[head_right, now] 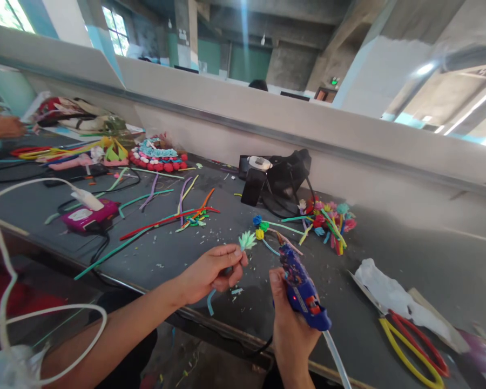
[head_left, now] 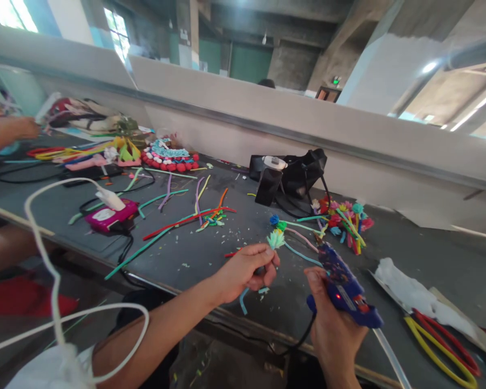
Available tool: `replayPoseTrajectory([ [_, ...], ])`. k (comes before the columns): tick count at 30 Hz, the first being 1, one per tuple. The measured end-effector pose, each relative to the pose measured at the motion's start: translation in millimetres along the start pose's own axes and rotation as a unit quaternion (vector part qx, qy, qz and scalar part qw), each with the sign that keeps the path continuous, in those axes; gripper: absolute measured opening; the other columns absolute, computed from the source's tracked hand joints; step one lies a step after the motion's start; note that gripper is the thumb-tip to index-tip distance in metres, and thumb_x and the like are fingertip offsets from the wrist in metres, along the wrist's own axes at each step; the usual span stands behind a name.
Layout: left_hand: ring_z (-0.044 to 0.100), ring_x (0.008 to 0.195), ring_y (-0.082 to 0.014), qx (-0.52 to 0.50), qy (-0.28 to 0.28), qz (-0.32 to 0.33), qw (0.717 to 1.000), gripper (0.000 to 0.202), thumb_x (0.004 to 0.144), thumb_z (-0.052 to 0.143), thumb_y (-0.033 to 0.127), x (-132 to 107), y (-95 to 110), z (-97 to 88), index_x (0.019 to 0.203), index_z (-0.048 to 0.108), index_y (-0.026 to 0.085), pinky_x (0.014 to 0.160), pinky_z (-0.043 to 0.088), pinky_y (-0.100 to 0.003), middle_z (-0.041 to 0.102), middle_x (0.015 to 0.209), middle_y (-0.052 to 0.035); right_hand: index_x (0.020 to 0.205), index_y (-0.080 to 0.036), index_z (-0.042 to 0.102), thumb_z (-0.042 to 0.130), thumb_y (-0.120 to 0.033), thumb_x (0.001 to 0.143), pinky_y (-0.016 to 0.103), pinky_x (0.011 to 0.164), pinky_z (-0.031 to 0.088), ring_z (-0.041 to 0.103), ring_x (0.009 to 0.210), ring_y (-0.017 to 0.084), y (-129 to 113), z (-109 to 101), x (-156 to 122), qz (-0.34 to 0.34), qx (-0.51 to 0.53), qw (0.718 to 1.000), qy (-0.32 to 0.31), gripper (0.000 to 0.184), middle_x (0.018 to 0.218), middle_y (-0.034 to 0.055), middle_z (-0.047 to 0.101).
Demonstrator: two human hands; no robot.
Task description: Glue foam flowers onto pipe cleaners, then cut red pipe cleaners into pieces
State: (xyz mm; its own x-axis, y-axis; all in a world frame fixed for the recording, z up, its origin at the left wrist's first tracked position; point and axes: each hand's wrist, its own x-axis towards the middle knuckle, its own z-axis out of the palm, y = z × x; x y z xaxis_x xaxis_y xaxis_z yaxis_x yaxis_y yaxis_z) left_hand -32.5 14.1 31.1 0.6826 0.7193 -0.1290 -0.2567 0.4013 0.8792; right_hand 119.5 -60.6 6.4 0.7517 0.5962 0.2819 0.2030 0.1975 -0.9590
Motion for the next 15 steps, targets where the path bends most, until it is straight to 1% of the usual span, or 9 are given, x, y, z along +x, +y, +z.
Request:
replayPoseTrajectory([
  [3,0.021,0.039,-0.0020,-0.040,-0.027,-0.015,0.999,0.028,0.087,0.059,0.042,-1.2,3.0,-2.8,0.086,0.057,0.015,0.039,0.014,-0.018,0.051,0.056,0.0045,0.083,-0.016,0.073,0.082,-0.038,0.068,0.031,0.068,0.052,0.067,0.076,0.021,0.9,-2.3,-0.2,0.006,-0.005,1.000,-0.008,0.028,0.083,0.0061,0.074],
  [8,0.022,0.045,-0.0024,-0.106,-0.058,-0.035,0.992,0.026,0.086,0.063,0.038,-1.9,3.4,-7.7,0.088,0.061,0.012,0.041,0.015,-0.017,0.043,0.062,0.0049,0.082,-0.017,0.072,0.084,-0.034,0.066,0.029,0.069,0.051,0.065,0.070,0.018,0.0,1.1,-0.1,0.008,0.040,0.999,0.001,0.026,0.077,0.0029,0.073],
  [12,0.020,0.047,-0.0041,-0.134,-0.095,-0.042,0.985,0.026,0.090,0.060,0.038,-0.9,-1.8,-8.1,0.089,0.062,0.012,0.043,0.013,-0.018,0.035,0.059,0.0061,0.081,-0.016,0.071,0.084,-0.033,0.065,0.029,0.069,0.051,0.063,0.068,0.015,-1.4,6.8,-2.4,0.010,0.057,0.998,-0.017,0.026,0.077,0.0018,0.071],
  [15,0.018,0.048,-0.0054,-0.146,-0.109,-0.042,0.982,0.025,0.091,0.059,0.037,-0.8,-5.9,-4.7,0.088,0.061,0.013,0.044,0.014,-0.019,0.030,0.057,0.0068,0.085,-0.016,0.072,0.082,-0.036,0.066,0.029,0.066,0.050,0.062,0.068,0.015,-1.1,10.9,-7.7,0.022,0.050,0.998,-0.040,0.029,0.082,0.0038,0.071],
])
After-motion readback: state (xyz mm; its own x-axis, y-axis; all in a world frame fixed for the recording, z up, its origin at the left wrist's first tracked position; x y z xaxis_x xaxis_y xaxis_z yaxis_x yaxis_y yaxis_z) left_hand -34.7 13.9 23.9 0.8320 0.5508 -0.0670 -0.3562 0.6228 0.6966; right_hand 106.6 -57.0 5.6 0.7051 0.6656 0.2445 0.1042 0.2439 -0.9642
